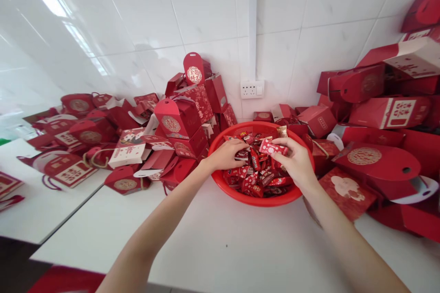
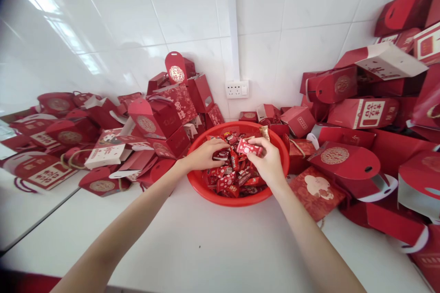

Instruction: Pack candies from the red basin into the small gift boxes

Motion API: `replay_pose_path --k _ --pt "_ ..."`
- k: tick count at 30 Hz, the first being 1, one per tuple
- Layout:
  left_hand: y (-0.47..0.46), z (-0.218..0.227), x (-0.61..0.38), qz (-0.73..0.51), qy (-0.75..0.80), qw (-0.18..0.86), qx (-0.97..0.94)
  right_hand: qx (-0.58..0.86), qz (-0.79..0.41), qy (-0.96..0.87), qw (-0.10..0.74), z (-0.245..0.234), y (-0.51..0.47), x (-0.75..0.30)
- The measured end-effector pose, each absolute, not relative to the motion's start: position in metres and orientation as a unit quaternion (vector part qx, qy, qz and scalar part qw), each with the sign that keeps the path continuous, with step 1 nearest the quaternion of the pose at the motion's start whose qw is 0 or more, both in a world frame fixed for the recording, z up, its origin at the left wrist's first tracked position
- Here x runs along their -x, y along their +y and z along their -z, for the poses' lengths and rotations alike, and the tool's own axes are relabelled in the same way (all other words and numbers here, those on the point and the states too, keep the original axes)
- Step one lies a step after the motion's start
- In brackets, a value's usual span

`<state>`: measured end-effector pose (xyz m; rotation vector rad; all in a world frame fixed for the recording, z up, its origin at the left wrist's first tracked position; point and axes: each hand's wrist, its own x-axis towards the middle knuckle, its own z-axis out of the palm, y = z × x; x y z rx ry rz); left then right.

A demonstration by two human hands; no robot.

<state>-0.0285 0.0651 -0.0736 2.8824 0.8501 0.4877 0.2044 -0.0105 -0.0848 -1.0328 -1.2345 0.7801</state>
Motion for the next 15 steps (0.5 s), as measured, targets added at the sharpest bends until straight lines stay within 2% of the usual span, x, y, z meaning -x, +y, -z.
replay_pose_path --k 5,13,15 --pt "0.065 0.073 0.028 -0.161 0.293 0.042 -0.941 0.452 -0.34 -0.544 0.619 0.087 -0.01 -0.205" --pt "0.062 0.066 0.028 -0.215 0.291 0.097 -0.927 0.462 -0.332 -0.529 0.63 0.086 -0.01 -0.203" --pt "0.066 0.063 0.024 -0.194 0.305 0.083 -0.929 0.462 -0.331 -0.525 0.633 0.086 -0.01 -0.203"
